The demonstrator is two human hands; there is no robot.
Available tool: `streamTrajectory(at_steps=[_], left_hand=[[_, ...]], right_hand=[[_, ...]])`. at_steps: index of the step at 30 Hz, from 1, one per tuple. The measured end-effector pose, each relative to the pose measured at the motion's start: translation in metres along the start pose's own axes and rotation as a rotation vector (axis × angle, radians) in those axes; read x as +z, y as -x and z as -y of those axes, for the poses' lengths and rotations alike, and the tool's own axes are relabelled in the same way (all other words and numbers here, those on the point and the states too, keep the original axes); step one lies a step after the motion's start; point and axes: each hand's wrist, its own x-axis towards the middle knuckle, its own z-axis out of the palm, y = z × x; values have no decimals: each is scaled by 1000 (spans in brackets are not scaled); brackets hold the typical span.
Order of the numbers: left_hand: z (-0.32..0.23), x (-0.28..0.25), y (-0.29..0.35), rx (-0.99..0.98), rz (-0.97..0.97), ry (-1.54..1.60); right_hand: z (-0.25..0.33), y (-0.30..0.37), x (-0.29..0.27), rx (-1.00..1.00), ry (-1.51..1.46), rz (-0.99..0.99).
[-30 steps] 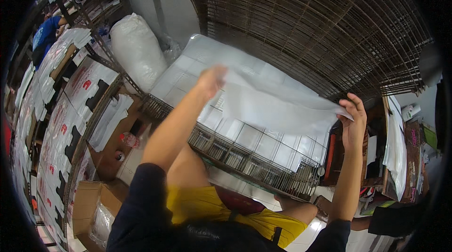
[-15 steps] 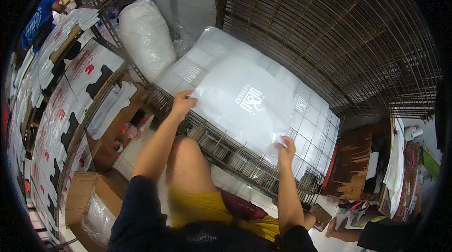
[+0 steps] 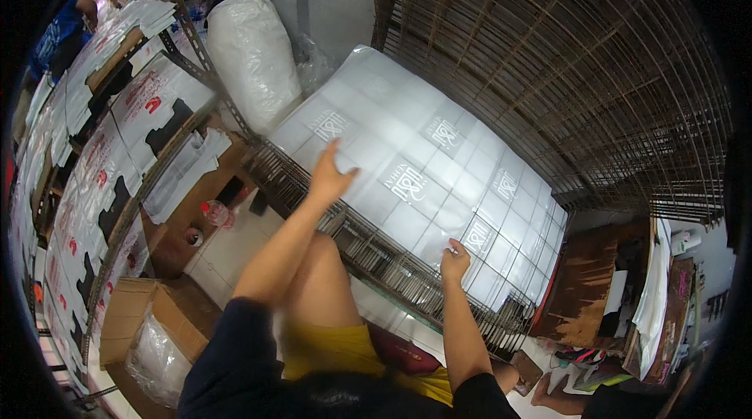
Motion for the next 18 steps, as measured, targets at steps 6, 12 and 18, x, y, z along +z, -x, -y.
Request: streamTrajectory(at_steps=[6, 12, 18], left_hand=[[-171, 1, 137, 388, 764, 471], [-100, 84, 163, 355, 1114, 263], [-100, 89, 142, 316, 1063, 236]], right_hand=[[-3, 1, -1, -71, -5, -7], [-5, -3, -3, -18, 27, 41], [-21, -7, -1, 24, -119, 98]])
